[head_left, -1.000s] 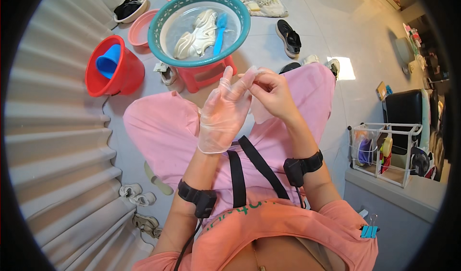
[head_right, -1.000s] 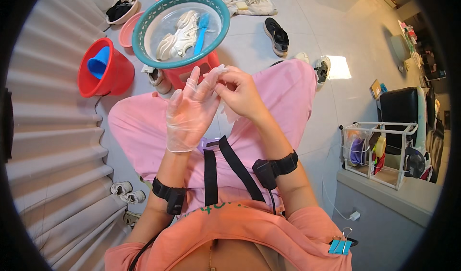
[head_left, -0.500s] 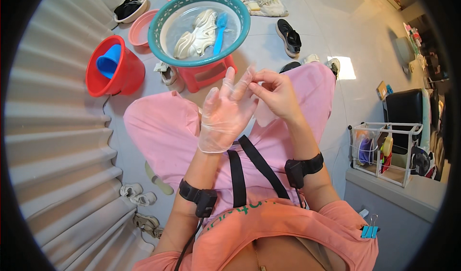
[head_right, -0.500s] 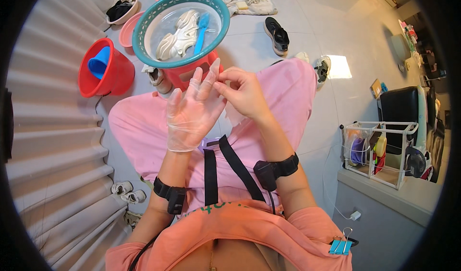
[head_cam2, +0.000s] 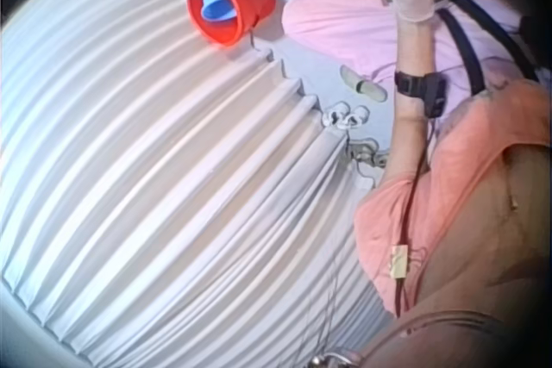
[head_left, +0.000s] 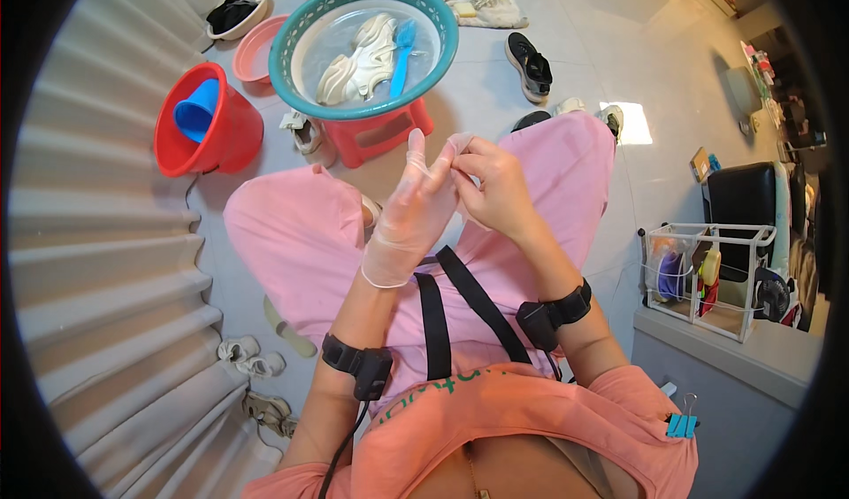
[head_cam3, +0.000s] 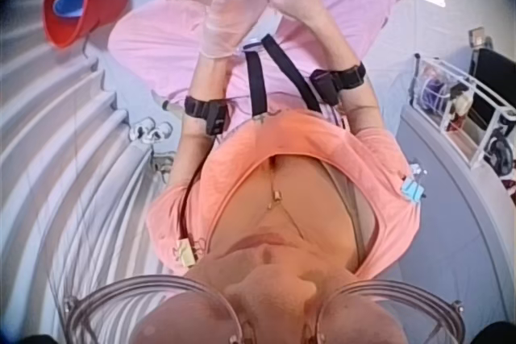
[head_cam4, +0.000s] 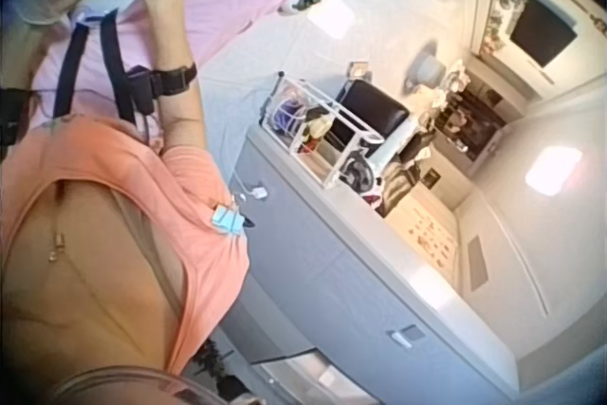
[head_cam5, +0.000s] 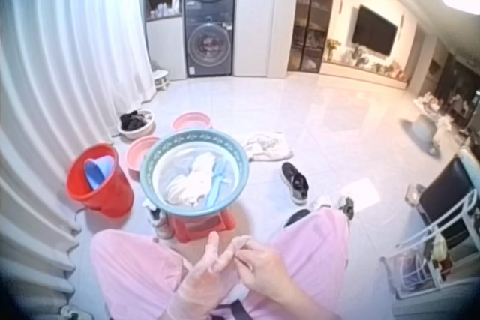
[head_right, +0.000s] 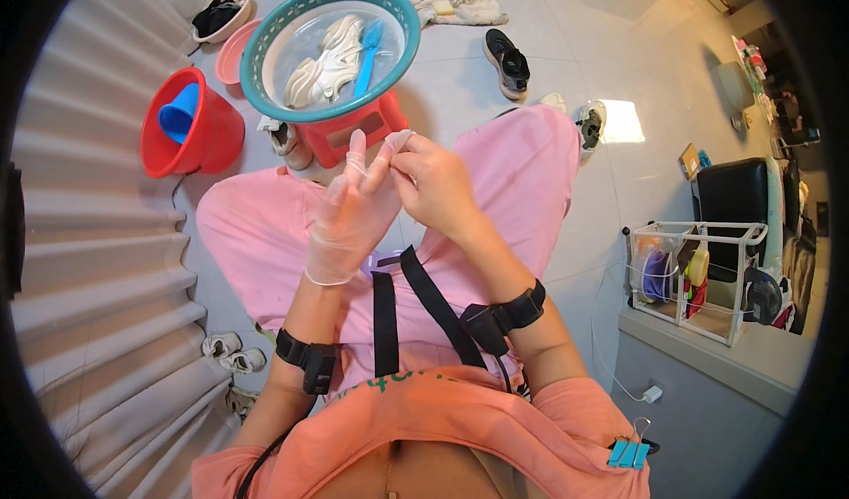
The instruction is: The recorder puts on a pair of disposable plastic gloves while sitting on the floor surrounded by cleaning basins.
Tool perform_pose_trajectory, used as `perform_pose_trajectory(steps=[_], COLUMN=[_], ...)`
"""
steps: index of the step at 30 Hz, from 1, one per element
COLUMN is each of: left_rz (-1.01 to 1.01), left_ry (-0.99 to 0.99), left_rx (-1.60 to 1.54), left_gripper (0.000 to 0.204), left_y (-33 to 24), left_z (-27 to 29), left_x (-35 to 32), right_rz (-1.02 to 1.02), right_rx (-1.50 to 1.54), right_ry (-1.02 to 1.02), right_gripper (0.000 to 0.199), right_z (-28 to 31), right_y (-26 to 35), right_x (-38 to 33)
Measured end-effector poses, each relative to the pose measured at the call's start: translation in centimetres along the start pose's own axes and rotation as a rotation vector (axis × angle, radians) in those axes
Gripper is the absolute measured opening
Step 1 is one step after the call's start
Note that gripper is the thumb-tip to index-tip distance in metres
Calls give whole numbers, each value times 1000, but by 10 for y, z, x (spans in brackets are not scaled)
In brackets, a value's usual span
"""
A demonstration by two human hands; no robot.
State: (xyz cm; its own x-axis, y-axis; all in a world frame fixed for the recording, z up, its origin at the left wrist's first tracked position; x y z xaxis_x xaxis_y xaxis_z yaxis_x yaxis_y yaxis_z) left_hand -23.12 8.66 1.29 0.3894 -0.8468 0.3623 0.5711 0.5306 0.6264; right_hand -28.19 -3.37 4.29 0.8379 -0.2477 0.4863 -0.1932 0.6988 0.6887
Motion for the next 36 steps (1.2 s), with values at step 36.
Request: perform_pose_trajectory(steps=[36], left_rz=[567], left_ry=[108], left_rx=[-3090], left_gripper=[79], left_y=[16], left_z=[21], left_x=[10], right_rz=[-239], right_rx=[307], right_ry=[-151], right_gripper=[10], right_z=[-6], right_y=[0], right_x=[-4])
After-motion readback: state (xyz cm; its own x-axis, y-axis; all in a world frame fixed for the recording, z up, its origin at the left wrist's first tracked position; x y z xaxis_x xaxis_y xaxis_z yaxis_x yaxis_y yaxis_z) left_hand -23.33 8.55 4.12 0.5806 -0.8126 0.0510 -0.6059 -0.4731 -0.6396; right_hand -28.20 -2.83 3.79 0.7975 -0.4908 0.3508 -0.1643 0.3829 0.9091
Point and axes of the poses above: each hand's wrist, its own x-axis towards the middle knuckle, its own z-axis out of the back of the hand, y = z × x, the point moved 2 cm from there along x, towards the middle knuckle, and after that the axes turned 4 degrees about z, right-handed, at the moved point
